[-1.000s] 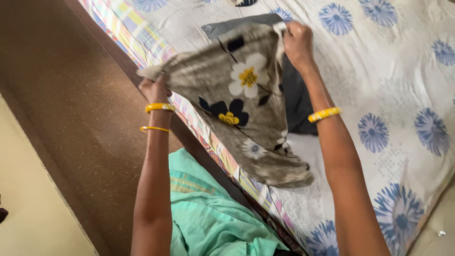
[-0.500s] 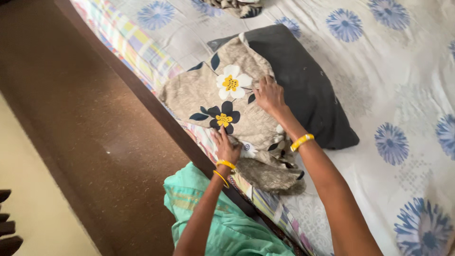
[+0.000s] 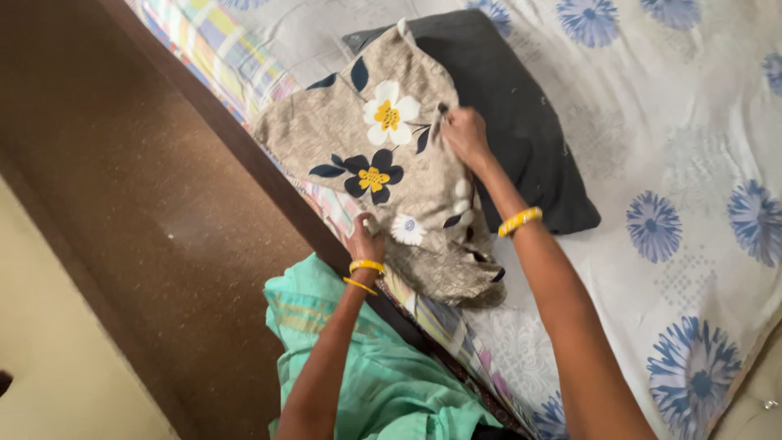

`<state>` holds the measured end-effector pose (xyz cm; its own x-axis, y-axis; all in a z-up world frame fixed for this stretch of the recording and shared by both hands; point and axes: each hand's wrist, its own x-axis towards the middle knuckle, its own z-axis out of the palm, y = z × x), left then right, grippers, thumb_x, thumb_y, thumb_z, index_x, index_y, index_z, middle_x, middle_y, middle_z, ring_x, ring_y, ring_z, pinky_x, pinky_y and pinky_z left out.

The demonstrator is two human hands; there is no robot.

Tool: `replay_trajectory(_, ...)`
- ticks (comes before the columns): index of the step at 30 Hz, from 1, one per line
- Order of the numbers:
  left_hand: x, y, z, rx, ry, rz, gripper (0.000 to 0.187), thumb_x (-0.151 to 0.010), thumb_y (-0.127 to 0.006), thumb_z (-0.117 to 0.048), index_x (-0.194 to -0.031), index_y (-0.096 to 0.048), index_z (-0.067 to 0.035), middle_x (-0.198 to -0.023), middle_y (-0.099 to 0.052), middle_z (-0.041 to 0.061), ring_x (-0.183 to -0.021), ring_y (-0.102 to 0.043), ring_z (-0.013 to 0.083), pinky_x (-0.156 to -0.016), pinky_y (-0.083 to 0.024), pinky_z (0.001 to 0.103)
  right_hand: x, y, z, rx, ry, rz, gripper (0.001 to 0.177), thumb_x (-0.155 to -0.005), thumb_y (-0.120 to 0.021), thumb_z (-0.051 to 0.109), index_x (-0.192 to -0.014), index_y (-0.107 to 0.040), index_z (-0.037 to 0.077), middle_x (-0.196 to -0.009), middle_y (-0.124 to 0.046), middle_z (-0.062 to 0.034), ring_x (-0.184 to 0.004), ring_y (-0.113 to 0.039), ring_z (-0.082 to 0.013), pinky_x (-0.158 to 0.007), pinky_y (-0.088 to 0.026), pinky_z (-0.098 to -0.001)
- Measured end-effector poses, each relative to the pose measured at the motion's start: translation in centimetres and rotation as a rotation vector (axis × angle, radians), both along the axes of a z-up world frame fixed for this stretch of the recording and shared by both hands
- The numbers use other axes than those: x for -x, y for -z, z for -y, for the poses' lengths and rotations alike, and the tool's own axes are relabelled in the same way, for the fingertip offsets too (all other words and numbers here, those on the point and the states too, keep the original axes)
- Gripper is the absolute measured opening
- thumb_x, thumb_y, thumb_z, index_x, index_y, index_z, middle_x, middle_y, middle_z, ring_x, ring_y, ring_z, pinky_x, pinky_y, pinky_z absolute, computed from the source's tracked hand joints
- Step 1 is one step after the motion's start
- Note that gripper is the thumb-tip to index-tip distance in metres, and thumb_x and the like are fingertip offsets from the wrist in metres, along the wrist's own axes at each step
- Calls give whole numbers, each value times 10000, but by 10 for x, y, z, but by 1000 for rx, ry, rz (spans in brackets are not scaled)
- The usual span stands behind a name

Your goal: The person places a dark gray pillow on a bed, then inserts it into a floral-patterned pillowcase. They adjust the case and smooth the pillow to fit the cover neatly.

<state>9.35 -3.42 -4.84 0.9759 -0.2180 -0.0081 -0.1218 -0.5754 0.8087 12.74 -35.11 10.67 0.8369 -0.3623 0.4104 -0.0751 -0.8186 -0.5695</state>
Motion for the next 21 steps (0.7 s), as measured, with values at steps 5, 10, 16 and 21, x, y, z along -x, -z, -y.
replay_trajectory(5,-70,15,-14,169,-237,120,25,-934,-718,-98,-958,-724,-94,-920,-751,184,-801,-729,313,-762,-571,419,-86,-55,-7,59,-7,356,307,-964,-655,115,-742,-489,-17,-665,-490,-222,-595,-525,-345,-589,-420,-466)
replay_trajectory(10,-100,14,-37,631,-531,162,670,-837,-688,-71,-1444,-427,39,-1424,-511,275,-1303,-522,401,-1114,-374,461,-91,-77,-39,-433,-365,301,311,-1041,-615,219,-1228,-539,-18,-1030,-675,-206,-872,-705,-235,-744,-540,-388)
replay_trajectory(16,12,-46,-6,-61,-34,370,970,-774,-777,-197,-1610,-303,-64,-1642,-306,284,-1556,-272,440,-1289,-282,521,-8,-6,-70,221,-126,-38,380,-994,-693,278,-1208,-701,-36,-1047,-728,-235,-947,-705,-410,-823,-560,-489)
replay_trajectory(21,67,-113,9,-357,540,66,1189,-703,-874,-361,-1581,-115,-103,-1652,-147,187,-1546,-85,405,-1034,-261,798,67,21,-79,463,-112,-47,575,-921,-727,285,-1336,-585,-86,-1432,-541,-307,-1250,-602,-433,-1047,-519,-457)
